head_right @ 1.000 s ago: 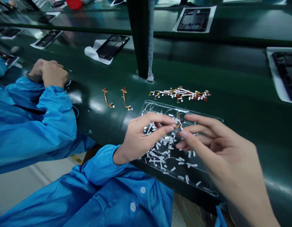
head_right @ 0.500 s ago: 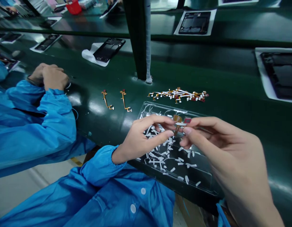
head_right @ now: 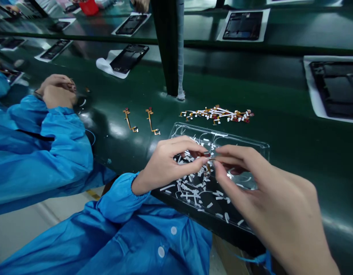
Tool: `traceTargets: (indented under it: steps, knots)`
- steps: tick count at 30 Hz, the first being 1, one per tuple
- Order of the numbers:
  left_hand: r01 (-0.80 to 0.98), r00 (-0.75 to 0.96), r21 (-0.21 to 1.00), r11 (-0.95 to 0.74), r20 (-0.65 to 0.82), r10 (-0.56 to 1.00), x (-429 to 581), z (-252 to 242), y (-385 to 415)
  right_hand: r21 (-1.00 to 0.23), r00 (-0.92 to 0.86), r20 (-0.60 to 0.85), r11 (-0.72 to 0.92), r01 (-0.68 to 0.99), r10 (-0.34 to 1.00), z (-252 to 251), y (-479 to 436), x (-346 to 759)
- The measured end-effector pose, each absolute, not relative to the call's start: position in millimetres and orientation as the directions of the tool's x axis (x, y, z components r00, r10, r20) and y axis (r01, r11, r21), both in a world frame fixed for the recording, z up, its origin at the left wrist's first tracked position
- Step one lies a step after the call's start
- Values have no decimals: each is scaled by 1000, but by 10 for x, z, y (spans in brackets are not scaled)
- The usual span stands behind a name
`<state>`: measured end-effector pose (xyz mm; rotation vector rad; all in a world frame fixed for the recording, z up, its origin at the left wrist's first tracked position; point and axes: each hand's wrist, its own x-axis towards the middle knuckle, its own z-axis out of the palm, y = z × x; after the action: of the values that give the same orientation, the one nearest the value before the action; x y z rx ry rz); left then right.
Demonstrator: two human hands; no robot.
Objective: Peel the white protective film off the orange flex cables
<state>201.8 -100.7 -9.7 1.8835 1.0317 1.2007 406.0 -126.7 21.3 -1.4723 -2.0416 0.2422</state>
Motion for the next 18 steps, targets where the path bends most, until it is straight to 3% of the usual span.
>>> traceTargets:
  steps: [4,12,18]
  knots:
    - [294,329,836,-462,366,871,2011,-141,-1006,-380,-262,384,410,829,885,162,-1257,4071]
    - [266,287,895,-358,281,916,2024,-150,-1027,-210,-393,438,517,830,809,125,-1196,4004]
    - [101,315,994,-50,16,949,1991,-141,-1017,111,-495,540,526,843,681,75,-1225,3929]
